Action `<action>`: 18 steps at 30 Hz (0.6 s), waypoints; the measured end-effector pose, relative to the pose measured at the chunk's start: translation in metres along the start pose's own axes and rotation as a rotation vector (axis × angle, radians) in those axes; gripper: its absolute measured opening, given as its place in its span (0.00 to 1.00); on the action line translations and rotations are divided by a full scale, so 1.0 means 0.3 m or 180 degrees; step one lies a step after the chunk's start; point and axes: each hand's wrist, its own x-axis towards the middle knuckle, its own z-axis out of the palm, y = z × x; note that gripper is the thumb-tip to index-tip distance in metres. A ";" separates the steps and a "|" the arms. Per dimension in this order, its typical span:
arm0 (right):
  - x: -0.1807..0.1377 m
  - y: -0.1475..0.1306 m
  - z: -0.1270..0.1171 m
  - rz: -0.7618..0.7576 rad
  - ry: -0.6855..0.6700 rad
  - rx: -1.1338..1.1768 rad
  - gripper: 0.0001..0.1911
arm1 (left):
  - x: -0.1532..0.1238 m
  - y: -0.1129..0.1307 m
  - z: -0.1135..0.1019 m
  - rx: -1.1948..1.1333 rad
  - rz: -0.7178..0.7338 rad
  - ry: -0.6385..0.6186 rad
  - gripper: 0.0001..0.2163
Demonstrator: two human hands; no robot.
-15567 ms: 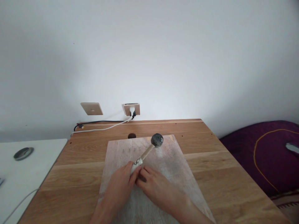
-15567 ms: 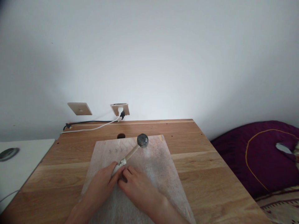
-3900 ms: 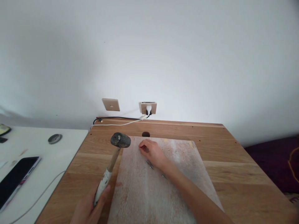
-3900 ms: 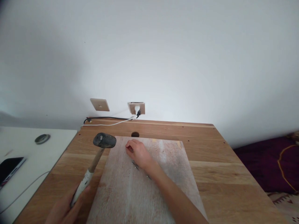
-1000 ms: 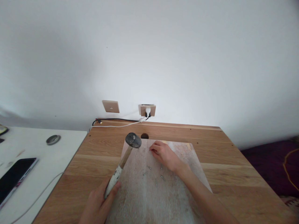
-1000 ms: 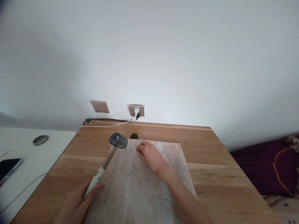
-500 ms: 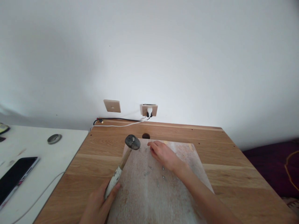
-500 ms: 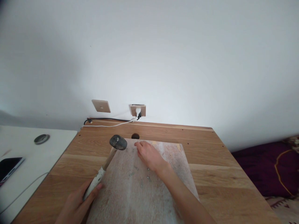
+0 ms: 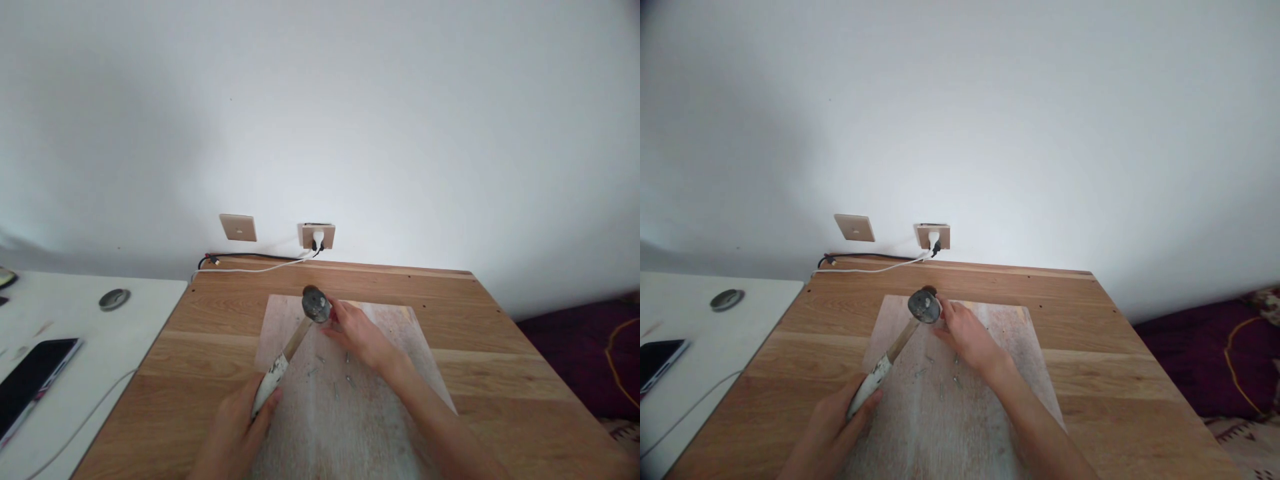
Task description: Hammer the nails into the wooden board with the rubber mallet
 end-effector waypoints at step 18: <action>-0.086 0.051 -0.033 -0.0244 -0.0084 0.0330 0.14 | -0.010 0.009 0.004 0.0046 -0.0153 0.0055 0.19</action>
